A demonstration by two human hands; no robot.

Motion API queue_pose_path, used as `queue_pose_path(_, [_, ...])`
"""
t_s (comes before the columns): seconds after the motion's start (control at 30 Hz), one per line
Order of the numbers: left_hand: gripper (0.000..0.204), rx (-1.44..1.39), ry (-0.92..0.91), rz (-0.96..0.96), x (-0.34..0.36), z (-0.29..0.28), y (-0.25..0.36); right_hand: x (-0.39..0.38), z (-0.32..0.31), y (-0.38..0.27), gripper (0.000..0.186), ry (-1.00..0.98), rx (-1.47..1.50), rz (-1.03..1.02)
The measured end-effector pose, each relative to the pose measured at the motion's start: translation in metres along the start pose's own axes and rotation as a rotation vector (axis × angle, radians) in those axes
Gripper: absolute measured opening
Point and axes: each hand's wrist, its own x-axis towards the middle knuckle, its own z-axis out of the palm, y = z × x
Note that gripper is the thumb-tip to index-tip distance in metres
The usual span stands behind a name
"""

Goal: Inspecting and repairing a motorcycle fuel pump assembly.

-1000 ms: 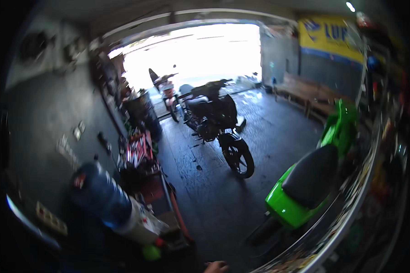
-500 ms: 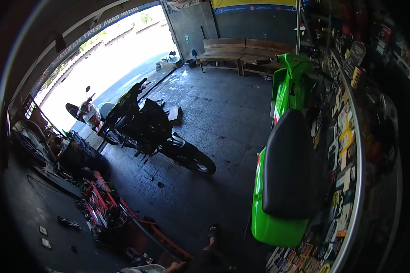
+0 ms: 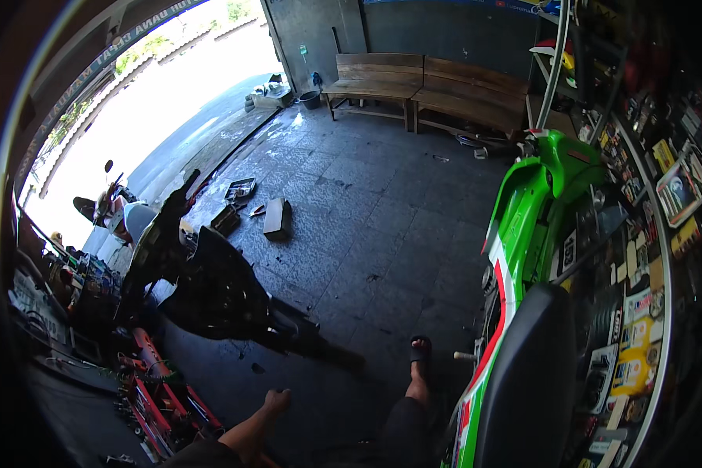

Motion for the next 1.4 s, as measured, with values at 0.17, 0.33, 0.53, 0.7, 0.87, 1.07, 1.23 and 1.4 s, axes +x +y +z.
queue_pose_path(0.17, [0.056, -0.183, -0.12, 0.299, 0.049, 0.006, 0.203, 0.182, 0.017, -0.163, 0.014, -0.055, -0.068, -0.121])
queue_pose_path(0.33, [0.057, -0.122, -0.294, 0.177, 0.062, 0.008, 0.249, 0.3, 0.054, -0.341, 0.014, -0.148, -0.205, -0.233])
queue_pose_path(0.53, [0.06, -0.41, -0.196, -0.296, 0.155, -0.043, 0.284, 0.452, 0.14, -0.556, 0.013, -0.212, -0.364, -0.433])
queue_pose_path(0.7, [0.06, -0.427, 0.01, -0.436, 0.301, -0.085, 0.296, 0.339, 0.329, -0.93, 0.023, -0.699, -0.131, -0.581])
queue_pose_path(0.87, [0.035, -0.956, 0.144, -0.16, 0.446, -0.245, 0.467, 0.199, 0.409, -1.202, 0.026, -1.352, 0.05, -1.679])
queue_pose_path(1.07, [0.036, -1.084, 0.542, -0.084, 0.507, -0.439, 0.605, 0.301, 0.621, -1.286, 0.026, -1.425, -0.382, -1.27])
queue_pose_path(1.23, [0.069, -2.281, 0.029, 0.072, 0.544, -0.532, 0.674, 0.372, 0.781, -1.305, 0.032, -1.821, -0.481, -0.16])
queue_pose_path(1.4, [0.065, -2.402, 0.031, 0.209, 0.612, -0.578, 0.68, 0.438, 0.924, -1.3, 0.023, -1.287, -0.675, -1.073])
